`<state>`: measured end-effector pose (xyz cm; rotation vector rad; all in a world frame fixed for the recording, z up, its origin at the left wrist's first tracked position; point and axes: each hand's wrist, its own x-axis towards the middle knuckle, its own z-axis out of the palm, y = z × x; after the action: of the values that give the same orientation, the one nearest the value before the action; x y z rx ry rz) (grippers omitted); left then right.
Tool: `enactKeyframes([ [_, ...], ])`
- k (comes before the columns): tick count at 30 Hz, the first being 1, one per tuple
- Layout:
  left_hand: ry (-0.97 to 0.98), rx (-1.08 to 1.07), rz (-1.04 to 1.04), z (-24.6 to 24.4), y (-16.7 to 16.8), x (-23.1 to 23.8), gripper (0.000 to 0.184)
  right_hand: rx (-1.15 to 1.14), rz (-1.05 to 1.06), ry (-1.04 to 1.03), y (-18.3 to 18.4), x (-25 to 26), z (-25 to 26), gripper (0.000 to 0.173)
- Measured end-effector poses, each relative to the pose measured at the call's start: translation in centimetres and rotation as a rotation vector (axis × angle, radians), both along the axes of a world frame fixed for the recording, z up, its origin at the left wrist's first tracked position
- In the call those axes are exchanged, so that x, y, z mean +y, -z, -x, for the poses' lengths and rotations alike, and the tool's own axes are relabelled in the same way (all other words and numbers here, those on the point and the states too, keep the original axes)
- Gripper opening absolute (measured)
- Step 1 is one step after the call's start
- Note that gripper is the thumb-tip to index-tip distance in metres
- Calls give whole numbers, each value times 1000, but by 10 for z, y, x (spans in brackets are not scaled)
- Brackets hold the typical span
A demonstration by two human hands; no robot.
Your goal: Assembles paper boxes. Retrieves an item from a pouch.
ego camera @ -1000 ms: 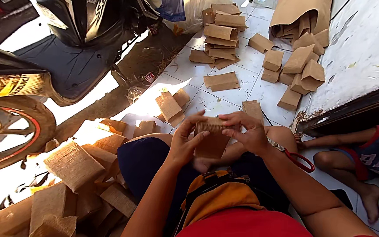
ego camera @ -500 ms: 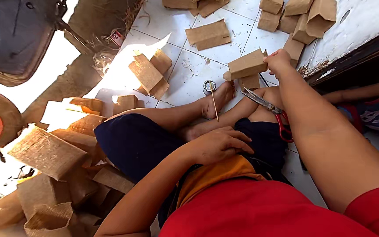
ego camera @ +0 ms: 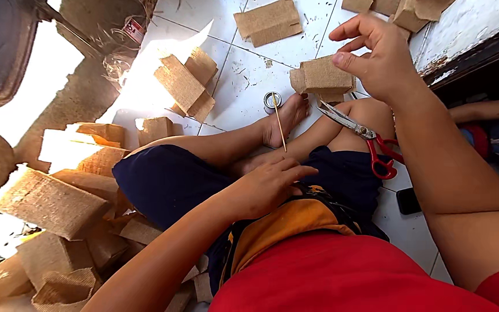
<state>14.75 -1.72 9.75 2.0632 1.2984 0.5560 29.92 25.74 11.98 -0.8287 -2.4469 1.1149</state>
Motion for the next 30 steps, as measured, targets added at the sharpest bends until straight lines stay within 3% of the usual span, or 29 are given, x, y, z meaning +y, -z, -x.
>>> enactKeyframes([
  [3, 22, -16, -33, -5, 1, 7, 21, -35, 37, -98, -5, -17, 1, 37],
  [8, -43, 191, -43, 11, -20, -11, 17, -85, 28, -159, -16, -31, -14, 34],
  [12, -74, 102, 290, 65, -28, -66, 21, -61, -51, -288, -28, -53, -37, 30],
  [15, -142, -102, 600, 95, -23, -91, 28, -1, -121, -491, -32, -93, -50, 26],
  [19, -434, -286, 644, 62, -3, -52, 39, -76, -168, -714, -15, -145, -59, 33],
  [21, -425, -437, 764, 34, 20, -30, 49, -102, -138, -756, -9, -152, -65, 39],
  [26, -356, -549, 916, 2, 53, -5, 24, -124, -58, -796, -10, -160, -90, 43],
  [30, -372, -456, 848, 3, 44, 2, 21, -109, -79, -748, -13, -166, -98, 44],
])
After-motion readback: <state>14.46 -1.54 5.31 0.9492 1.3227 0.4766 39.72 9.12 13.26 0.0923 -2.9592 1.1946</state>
